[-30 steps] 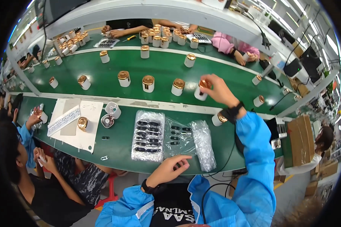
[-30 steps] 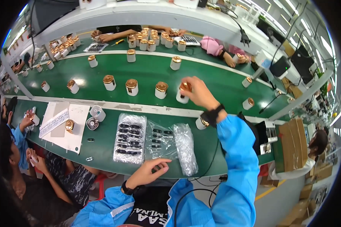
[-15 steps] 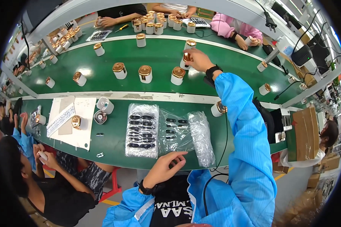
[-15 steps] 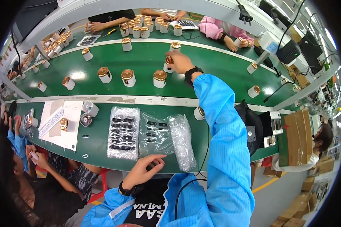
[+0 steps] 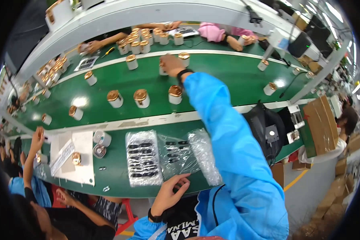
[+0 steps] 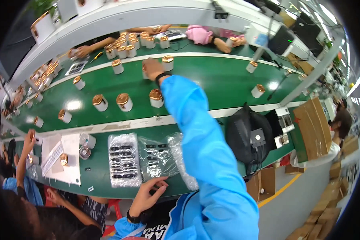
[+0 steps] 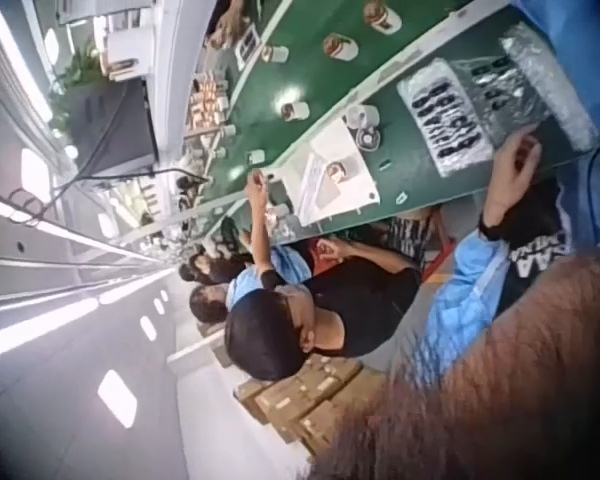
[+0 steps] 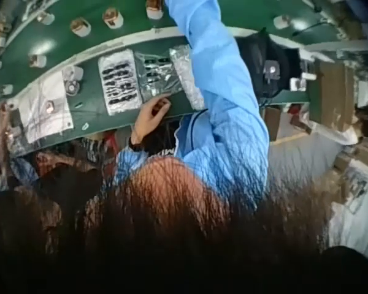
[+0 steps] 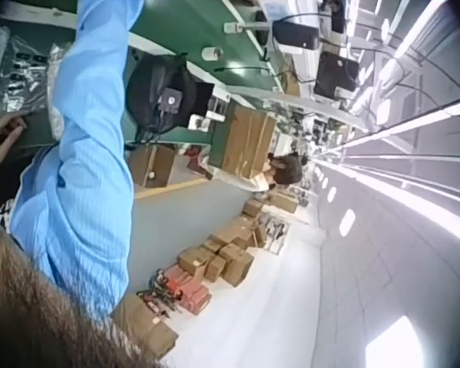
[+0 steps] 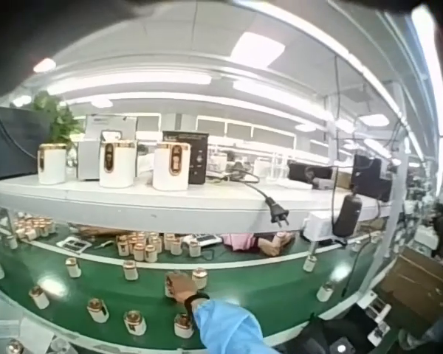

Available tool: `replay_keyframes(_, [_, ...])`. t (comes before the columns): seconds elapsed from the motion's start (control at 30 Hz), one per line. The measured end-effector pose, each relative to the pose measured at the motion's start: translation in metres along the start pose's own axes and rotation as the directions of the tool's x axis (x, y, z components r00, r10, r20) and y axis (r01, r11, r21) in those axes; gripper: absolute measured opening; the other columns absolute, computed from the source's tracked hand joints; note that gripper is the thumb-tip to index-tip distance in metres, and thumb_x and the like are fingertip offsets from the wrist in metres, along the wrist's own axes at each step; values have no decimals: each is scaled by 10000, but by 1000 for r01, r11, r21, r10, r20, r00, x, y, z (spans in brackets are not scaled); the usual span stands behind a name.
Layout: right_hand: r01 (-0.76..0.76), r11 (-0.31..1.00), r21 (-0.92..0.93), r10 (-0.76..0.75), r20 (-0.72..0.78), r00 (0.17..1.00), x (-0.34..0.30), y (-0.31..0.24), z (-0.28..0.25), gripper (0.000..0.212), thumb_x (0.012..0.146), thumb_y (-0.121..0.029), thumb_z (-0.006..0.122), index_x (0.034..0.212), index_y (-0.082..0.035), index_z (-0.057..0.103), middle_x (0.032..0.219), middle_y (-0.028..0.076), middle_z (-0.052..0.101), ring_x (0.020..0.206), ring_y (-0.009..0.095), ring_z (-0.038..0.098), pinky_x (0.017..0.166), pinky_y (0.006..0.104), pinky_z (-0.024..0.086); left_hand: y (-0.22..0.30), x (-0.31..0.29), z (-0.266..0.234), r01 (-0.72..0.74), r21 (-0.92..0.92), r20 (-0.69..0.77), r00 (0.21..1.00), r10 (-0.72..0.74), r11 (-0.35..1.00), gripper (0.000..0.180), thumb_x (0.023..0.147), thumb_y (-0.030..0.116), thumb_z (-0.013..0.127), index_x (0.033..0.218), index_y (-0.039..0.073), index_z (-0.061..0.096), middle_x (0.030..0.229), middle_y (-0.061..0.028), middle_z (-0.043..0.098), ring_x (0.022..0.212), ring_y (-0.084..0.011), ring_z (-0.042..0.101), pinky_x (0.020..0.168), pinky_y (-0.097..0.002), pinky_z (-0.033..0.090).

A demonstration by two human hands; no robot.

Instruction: Assembling and inspecting small electronic components on a factory production line.

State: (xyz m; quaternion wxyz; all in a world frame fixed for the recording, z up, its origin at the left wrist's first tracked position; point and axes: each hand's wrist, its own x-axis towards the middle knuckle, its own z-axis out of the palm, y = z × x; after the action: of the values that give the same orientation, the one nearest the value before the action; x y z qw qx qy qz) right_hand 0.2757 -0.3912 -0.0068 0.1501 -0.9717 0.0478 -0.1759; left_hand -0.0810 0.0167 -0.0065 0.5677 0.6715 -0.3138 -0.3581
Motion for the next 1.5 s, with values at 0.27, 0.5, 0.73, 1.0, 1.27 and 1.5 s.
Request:
replay_keyframes(0.27, [-90, 995, 53, 77, 216, 973, 8, 23, -12, 473, 896, -151, 648, 1364, -200, 699, 1297, 258, 701, 1149, 457, 700, 988, 516, 569, -6, 0, -3, -17, -19, -9, 1000, 17, 1000, 378, 1009, 37, 695, 1383, 4, 655, 1065, -102, 726, 918, -160, 689, 775, -285, 548])
replay_keyframes(0.5, [207, 973, 104, -232, 421, 877, -116, 26, -216, 339, 1074, -155, 561, 1367, -35, 682, 1305, 132, 742, 1184, 237, 695, 1040, 365, 547, 0, 2, 1, 12, -125, 42, 999, -7, 992, 398, 989, 13, 694, 1386, 14, 661, 1083, -105, 734, 937, -169, 695, 797, -297, 558])
replay_keyframes(0.73, [55, 998, 11, -53, 503, 863, -305, 61, -213, 211, 949, -60, 676, 1148, -8, 727, 1004, 166, 747, 934, 357, 717, 843, 427, 583, 22, 24, -7, -94, -122, 151, 982, 112, 988, 411, 980, 2, 702, 1389, 13, 662, 1089, -104, 728, 923, -174, 688, 783, -296, 560])
replay_keyframes(1.0, [-54, 999, 8, 51, 199, 979, -350, 23, -207, 475, 845, -6, 775, 1305, -66, 673, 1184, 109, 689, 1025, 319, 702, 893, 404, 571, 37, 32, -22, -69, 3, 92, 993, 68, 998, 408, 986, 10, 696, 1392, 9, 658, 1095, -106, 740, 961, -174, 702, 810, -305, 567])
replay_keyframes(1.27, [51, 959, 278, -149, 345, 927, -330, 34, -175, 459, 940, -142, 773, 1373, -48, 654, 1330, 134, 662, 998, 322, 712, 890, 415, 581, 39, 26, -12, -3, -75, 51, 999, 7, 997, 383, 1035, 38, 623, 1414, -15, 625, 1123, -118, 730, 987, -173, 707, 838, -304, 580])
replay_keyframes(1.5, [-44, 980, 193, -12, 282, 959, -320, 10, -182, 416, 993, -269, 746, 1322, -22, 680, 1246, 163, 694, 960, 347, 718, 840, 432, 577, 36, 20, -11, 14, -105, 27, 1000, -11, 994, 375, 1043, 63, 641, 1411, -11, 629, 1133, -116, 730, 1004, -165, 703, 851, -303, 581])
